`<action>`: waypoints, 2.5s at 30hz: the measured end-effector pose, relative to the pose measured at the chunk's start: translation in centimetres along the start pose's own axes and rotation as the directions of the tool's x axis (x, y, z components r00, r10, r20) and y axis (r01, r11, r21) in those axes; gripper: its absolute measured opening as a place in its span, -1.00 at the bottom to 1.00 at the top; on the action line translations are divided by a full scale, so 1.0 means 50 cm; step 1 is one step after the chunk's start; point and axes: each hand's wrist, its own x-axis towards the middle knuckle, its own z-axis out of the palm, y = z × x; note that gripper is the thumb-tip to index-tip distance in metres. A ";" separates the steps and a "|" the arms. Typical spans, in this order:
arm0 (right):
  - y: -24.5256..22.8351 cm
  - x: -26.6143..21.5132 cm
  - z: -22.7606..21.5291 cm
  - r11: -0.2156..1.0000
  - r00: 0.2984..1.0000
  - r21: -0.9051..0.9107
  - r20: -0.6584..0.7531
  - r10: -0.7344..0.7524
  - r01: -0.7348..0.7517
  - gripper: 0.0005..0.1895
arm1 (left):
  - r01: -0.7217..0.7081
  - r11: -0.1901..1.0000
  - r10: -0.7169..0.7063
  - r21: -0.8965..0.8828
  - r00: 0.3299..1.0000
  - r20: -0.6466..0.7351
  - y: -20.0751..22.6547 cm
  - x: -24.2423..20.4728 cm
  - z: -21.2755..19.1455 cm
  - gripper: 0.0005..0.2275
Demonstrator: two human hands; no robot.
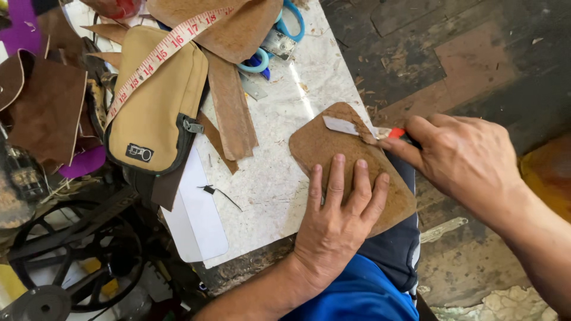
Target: The person uses a utility knife to scrape the surface of a rectangular piece of brown leather on a workbench. They repeatedly scrape the same area, occasionally pausing to adjust the blade or reposition the leather.
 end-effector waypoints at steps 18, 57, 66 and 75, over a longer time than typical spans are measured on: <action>-0.003 -0.001 0.015 1.000 0.995 0.002 -0.101 -0.013 0.013 -0.44 | 0.015 0.999 -0.015 0.030 1.000 -0.002 0.001 0.001 0.003 -0.72; -0.011 0.051 -0.002 0.999 0.999 0.011 -0.023 0.048 -0.048 -0.38 | 0.007 1.000 -0.007 -0.020 1.000 -0.027 0.003 0.003 0.001 -0.75; 0.122 0.038 0.106 0.885 0.930 0.335 -0.063 0.363 -0.323 -0.56 | -0.023 1.000 0.023 -0.009 1.000 0.010 -0.006 0.002 -0.004 -0.69; 0.155 -0.040 0.155 0.291 0.605 0.536 0.628 0.490 -0.793 -0.32 | 0.022 0.974 0.079 -0.226 0.899 0.430 -0.090 -0.028 -0.068 -0.02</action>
